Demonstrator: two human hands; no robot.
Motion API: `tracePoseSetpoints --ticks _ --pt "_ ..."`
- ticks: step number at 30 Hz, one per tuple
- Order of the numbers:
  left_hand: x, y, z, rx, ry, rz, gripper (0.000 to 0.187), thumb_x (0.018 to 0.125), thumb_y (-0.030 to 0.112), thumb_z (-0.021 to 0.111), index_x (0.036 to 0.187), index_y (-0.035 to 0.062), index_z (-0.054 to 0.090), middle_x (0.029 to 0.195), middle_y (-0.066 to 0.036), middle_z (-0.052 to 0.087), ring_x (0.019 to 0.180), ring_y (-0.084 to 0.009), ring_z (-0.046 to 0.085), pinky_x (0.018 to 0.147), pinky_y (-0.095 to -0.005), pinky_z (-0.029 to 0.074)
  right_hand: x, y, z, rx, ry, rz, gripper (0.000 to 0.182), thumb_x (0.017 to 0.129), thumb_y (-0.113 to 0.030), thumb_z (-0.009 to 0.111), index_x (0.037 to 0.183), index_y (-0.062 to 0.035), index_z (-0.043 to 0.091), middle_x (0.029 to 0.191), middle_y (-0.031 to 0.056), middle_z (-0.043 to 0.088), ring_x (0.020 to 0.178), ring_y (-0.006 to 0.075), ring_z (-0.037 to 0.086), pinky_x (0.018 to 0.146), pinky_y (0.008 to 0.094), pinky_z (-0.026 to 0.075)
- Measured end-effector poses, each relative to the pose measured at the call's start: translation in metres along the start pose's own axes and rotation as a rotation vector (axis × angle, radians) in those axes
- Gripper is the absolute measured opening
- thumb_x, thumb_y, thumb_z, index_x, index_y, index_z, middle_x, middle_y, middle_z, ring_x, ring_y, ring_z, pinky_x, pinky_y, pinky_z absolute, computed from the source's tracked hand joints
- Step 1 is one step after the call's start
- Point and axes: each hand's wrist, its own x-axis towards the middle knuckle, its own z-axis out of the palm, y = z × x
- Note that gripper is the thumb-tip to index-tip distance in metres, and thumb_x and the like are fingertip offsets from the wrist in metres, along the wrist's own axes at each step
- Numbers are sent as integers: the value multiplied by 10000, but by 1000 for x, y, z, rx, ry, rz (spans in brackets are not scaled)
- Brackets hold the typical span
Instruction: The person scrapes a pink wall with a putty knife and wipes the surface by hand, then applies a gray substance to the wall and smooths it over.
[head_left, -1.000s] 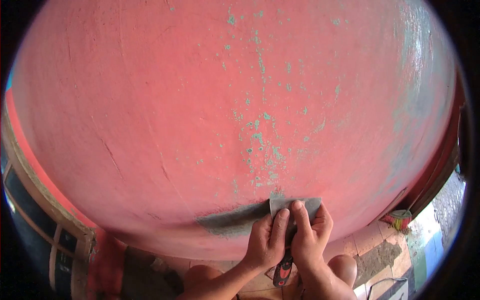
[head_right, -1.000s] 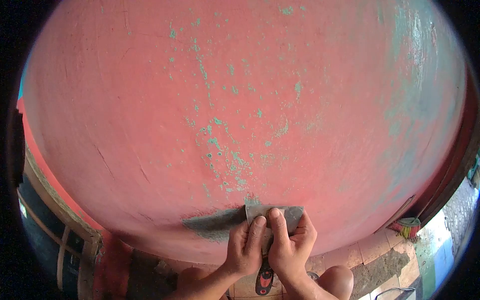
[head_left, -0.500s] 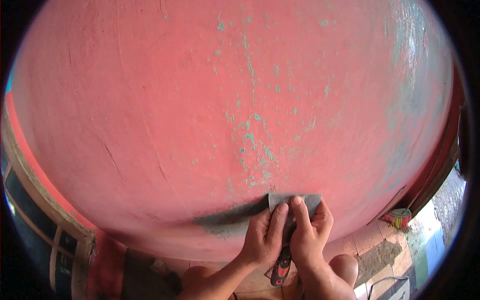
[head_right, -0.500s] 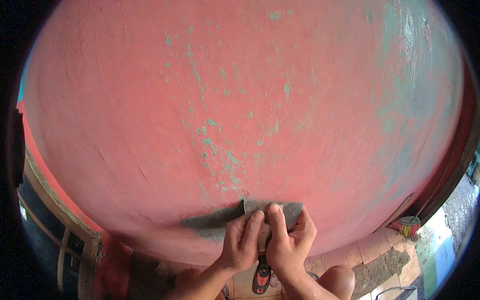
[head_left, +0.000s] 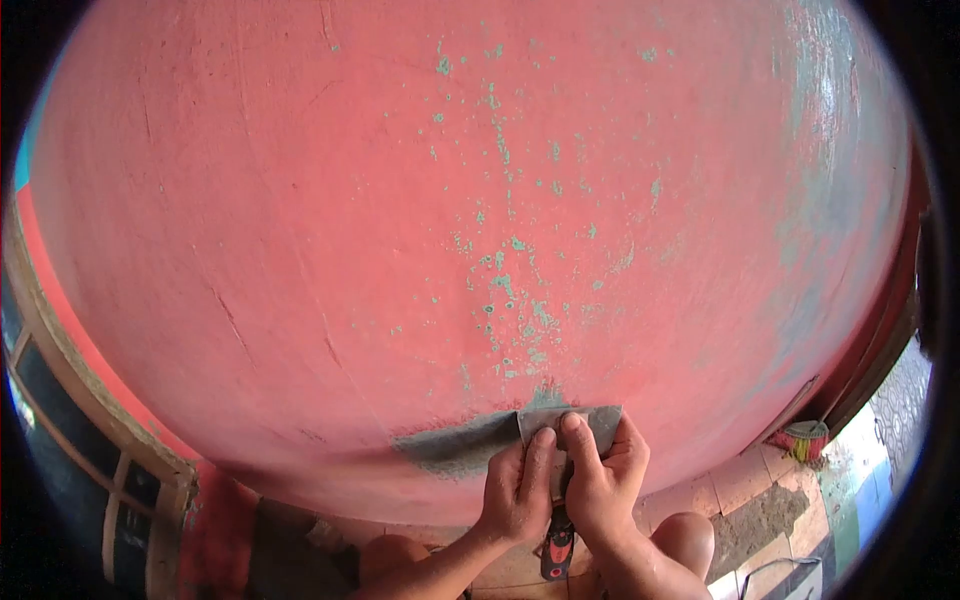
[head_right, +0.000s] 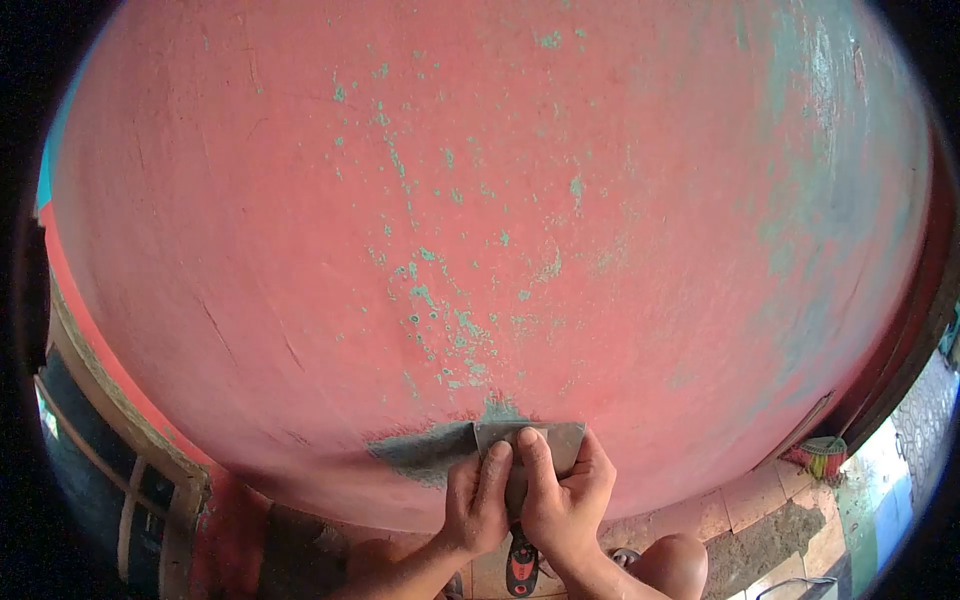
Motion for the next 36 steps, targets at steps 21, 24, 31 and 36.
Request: tracePoseSetpoints --ticks 21,24,31,36 --pt "5 12 5 -14 56 49 381 1097 275 434 1006 -27 647 809 -23 642 774 -66 544 656 -276 471 5 -11 4 -56 5 -44 145 952 -102 682 951 35 636 837 37 681 779 64 570 690 243 486" --pt "2 5 0 1 24 -6 387 1097 299 421 1005 -3 645 883 -3 635 806 -64 534 679 -277 468 -3 -7 1 -79 21 -27 142 952 -99 682 954 35 637 839 38 680 784 63 566 691 244 485" --pt "-2 3 2 -26 39 -49 408 1098 315 421 942 6 638 829 22 626 784 -60 533 651 -253 451 0 -6 1 -71 12 -17 134 950 -90 682 950 36 637 837 35 677 780 64 573 686 248 485" --pt "3 12 8 39 84 72 423 1097 334 421 949 6 643 839 18 632 792 -70 540 661 -269 458 -1 -10 6 -9 40 -28 133 948 -89 683 936 34 635 828 27 676 765 62 576 671 246 482"
